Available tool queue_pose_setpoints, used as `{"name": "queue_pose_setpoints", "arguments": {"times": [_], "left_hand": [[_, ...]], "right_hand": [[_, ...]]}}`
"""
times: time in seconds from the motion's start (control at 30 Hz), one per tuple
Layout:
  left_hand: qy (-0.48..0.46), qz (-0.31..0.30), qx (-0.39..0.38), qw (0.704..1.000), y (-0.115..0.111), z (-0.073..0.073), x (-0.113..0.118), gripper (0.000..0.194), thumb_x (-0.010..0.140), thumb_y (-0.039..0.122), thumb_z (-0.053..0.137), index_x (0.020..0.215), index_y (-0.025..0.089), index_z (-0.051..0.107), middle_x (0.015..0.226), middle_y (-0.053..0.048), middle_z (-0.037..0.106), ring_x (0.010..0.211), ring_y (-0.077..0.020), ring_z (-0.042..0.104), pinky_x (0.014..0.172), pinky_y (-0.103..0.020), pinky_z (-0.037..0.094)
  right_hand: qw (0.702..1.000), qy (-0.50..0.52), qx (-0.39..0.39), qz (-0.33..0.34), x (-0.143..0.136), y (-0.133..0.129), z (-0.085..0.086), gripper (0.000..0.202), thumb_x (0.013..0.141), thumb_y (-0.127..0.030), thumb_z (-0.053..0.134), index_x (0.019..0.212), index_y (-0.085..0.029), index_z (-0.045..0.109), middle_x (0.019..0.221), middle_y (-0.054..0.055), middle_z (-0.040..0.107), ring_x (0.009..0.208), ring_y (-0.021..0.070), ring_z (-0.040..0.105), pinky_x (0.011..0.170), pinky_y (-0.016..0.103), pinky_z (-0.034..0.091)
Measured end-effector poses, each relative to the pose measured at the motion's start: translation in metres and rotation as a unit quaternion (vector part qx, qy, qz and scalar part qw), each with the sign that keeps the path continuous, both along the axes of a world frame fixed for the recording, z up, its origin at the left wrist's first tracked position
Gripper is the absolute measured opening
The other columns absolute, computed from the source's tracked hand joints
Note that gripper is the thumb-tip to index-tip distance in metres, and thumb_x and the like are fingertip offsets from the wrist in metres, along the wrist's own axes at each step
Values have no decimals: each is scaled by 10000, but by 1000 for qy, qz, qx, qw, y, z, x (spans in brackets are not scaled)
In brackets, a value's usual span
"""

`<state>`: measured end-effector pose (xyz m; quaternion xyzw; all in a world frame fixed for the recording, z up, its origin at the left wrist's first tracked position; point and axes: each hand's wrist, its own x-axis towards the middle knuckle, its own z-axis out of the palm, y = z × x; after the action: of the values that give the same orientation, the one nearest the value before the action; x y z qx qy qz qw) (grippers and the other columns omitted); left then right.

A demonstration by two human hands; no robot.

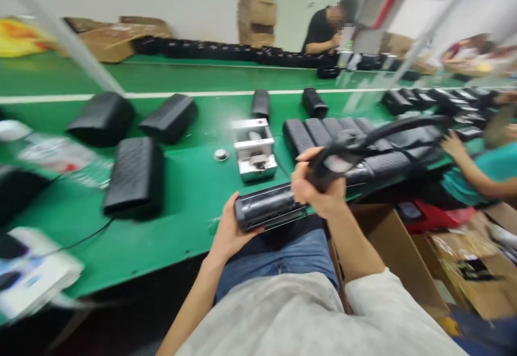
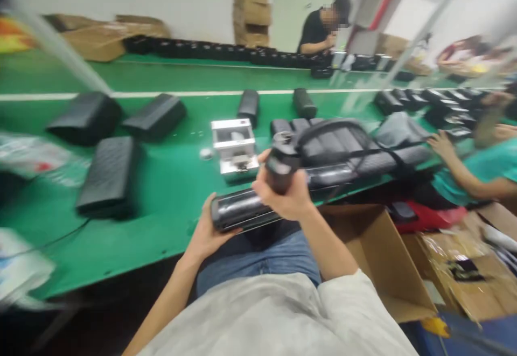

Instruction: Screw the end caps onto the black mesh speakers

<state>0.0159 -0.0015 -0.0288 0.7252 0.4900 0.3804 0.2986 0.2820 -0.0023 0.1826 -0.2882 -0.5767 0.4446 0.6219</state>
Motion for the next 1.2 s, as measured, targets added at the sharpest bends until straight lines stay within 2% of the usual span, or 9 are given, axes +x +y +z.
{"name": "queue_pose_setpoints", "arguments": {"times": [0.07, 0.2, 0.4, 0.7, 0.8, 0.9, 1.07, 1.13, 1.2], "left_hand": [[7, -13, -2, 1000, -2, 6, 2, 1300, 792, 441, 1048, 1800, 292, 241, 1744, -225, 515, 1611, -429, 598, 1340, -641, 516], [3, -19, 1, 1000, -4, 12, 4, 1383, 777, 366, 1079, 1825, 333, 177, 1745, -214, 508, 1632, -427, 574, 1348, -626, 513], [-1, -22, -2, 1000, -8, 12, 4, 1430, 755, 331, 1092, 1830, 364, 151, 1720, -200, 514, 1598, -425, 604, 1315, -634, 550], [-2, -30, 2, 1000, -7, 12, 3, 1427, 763, 389, 1097, 1827, 357, 147, 1711, -212, 517, 1598, -440, 596, 1305, -668, 553], [-2, -30, 3, 1000, -7, 13, 4, 1431, 765, 398, 1099, 1831, 350, 146, 1703, -216, 523, 1599, -438, 597, 1307, -658, 553], [0, -29, 7, 1000, -7, 13, 5, 1450, 753, 378, 1107, 1835, 349, 143, 1716, -214, 517, 1611, -437, 585, 1316, -650, 545], [4, -31, 11, 999, -4, 10, 3, 1413, 774, 408, 1092, 1837, 319, 166, 1751, -224, 504, 1636, -433, 564, 1342, -620, 520], [3, -31, 17, 999, -2, 7, 2, 1401, 785, 450, 1082, 1838, 308, 169, 1765, -229, 490, 1638, -435, 560, 1354, -622, 503], [0, -30, 21, 999, 0, 5, 1, 1396, 789, 483, 1075, 1838, 296, 173, 1771, -234, 482, 1630, -437, 564, 1356, -625, 497]], "right_hand": [[998, 28, 54, 4, 3, 12, 17, 462, 974, -246, 870, 1340, -305, 594, 698, -101, 610, 460, 89, 520, 441, 226, 435], [971, 55, 197, -121, -15, 72, 33, 335, 947, -239, 855, 1152, -285, 594, 608, -131, 531, 377, 104, 448, 390, 253, 397], [960, 29, 205, -189, -52, 152, 7, 342, 957, -383, 815, 1158, -262, 565, 665, -121, 571, 431, 95, 523, 479, 253, 501], [955, -28, 195, -221, -62, 183, -19, 454, 994, -581, 827, 1225, -263, 601, 728, -92, 580, 428, 63, 470, 457, 227, 415], [959, -51, 167, -225, -59, 178, -25, 536, 975, -682, 832, 1221, -272, 588, 737, -82, 568, 452, 73, 470, 467, 238, 400], [961, -63, 146, -228, -46, 157, -14, 515, 990, -673, 828, 1224, -287, 579, 685, -94, 494, 471, 87, 465, 472, 257, 410], [960, 5, 173, -218, -7, 89, 34, 314, 945, -284, 862, 1170, -304, 645, 634, -92, 476, 451, 107, 441, 424, 290, 401], [952, 17, 186, -243, 7, 55, 52, 255, 932, -165, 767, 1135, -318, 757, 638, -60, 471, 463, 108, 434, 429, 288, 381], [940, 7, 170, -297, 14, 23, 63, 331, 928, -129, 686, 1089, -376, 837, 660, -23, 453, 494, 106, 415, 453, 287, 381]]}}
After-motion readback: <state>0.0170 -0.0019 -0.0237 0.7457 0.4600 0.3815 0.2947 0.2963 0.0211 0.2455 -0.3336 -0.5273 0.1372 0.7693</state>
